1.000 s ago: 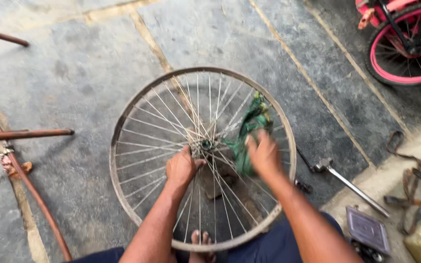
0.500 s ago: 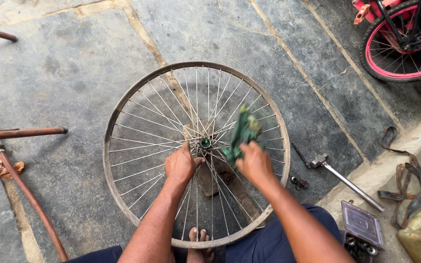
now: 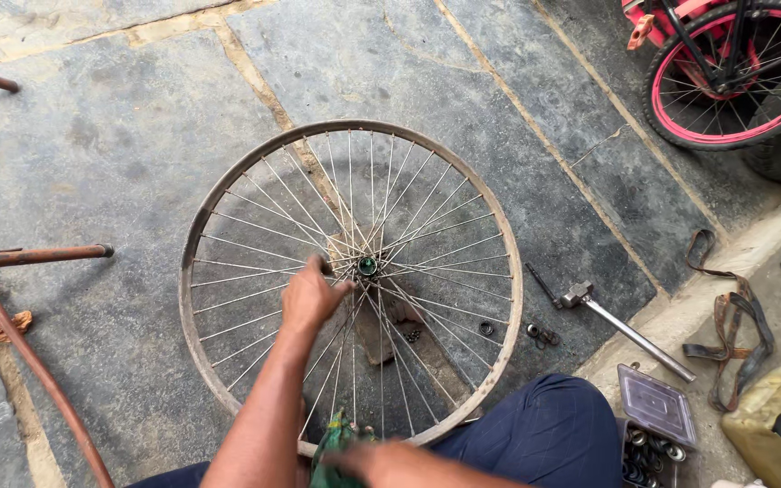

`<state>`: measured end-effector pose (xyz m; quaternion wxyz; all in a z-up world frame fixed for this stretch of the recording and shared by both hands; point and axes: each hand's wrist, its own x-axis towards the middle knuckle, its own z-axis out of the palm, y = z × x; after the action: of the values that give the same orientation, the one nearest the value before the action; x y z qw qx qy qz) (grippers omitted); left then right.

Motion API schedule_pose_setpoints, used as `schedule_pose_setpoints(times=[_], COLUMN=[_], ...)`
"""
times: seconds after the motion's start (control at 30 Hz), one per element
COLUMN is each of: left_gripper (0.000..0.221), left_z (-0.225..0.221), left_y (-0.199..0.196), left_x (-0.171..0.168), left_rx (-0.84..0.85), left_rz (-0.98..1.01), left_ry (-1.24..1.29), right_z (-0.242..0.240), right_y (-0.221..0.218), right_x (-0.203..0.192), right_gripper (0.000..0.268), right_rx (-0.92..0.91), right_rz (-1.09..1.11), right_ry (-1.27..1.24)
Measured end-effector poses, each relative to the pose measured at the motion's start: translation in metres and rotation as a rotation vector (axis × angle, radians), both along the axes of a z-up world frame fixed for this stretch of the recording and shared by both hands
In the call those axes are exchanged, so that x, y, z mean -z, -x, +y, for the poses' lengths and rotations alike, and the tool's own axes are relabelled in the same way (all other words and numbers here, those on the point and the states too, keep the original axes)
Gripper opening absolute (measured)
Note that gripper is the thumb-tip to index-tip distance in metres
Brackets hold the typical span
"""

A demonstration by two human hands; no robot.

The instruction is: The person cleans a bicycle wheel hub with a cloth and uses a hammer and a punch tool to seat parts into the hub.

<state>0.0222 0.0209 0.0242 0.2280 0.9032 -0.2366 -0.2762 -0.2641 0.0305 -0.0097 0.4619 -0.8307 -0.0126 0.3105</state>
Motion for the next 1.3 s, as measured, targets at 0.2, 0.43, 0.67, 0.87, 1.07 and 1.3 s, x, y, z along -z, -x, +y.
schedule_pose_setpoints(times=[0.2, 0.43, 0.67, 0.87, 1.07, 1.3], left_gripper=[0.038, 0.042, 0.039, 0.040, 0.040, 0.053], left_z=[0.007, -0.020, -0.042, -0.034, -0.039, -0.036], left_y=[-0.036, 0.007, 0.019, 0.024, 0.026, 0.026], left_x=[0.029, -0.020, -0.025, -0.007, -0.007, -0.018], left_rx=[-0.038, -0.093, 0.141, 0.140, 0.040, 0.036], left_rz=[-0.156, 0.081, -0.183, -0.215, -0.175, -0.105], left_ry=[0.375, 0.348, 0.331, 0.370, 0.376, 0.359], right_z=[-0.149, -0.357, -0.414, -0.428, -0.438, -0.407], right_y=[-0.041, 0.068, 0.160, 0.180, 0.178, 0.114], right_x=[-0.103, -0.036, 0.016, 0.051, 0.050, -0.040], right_gripper=[0.067, 0.058, 0.068, 0.056, 0.029, 0.031], right_rx=[0.671, 0.966, 1.025, 0.872, 0.888, 1.510], right_rz=[0.161, 0.269, 0.545, 0.668, 0.591, 0.364], right_ry=[0.659, 1.146, 1.242, 1.256, 1.292, 0.507])
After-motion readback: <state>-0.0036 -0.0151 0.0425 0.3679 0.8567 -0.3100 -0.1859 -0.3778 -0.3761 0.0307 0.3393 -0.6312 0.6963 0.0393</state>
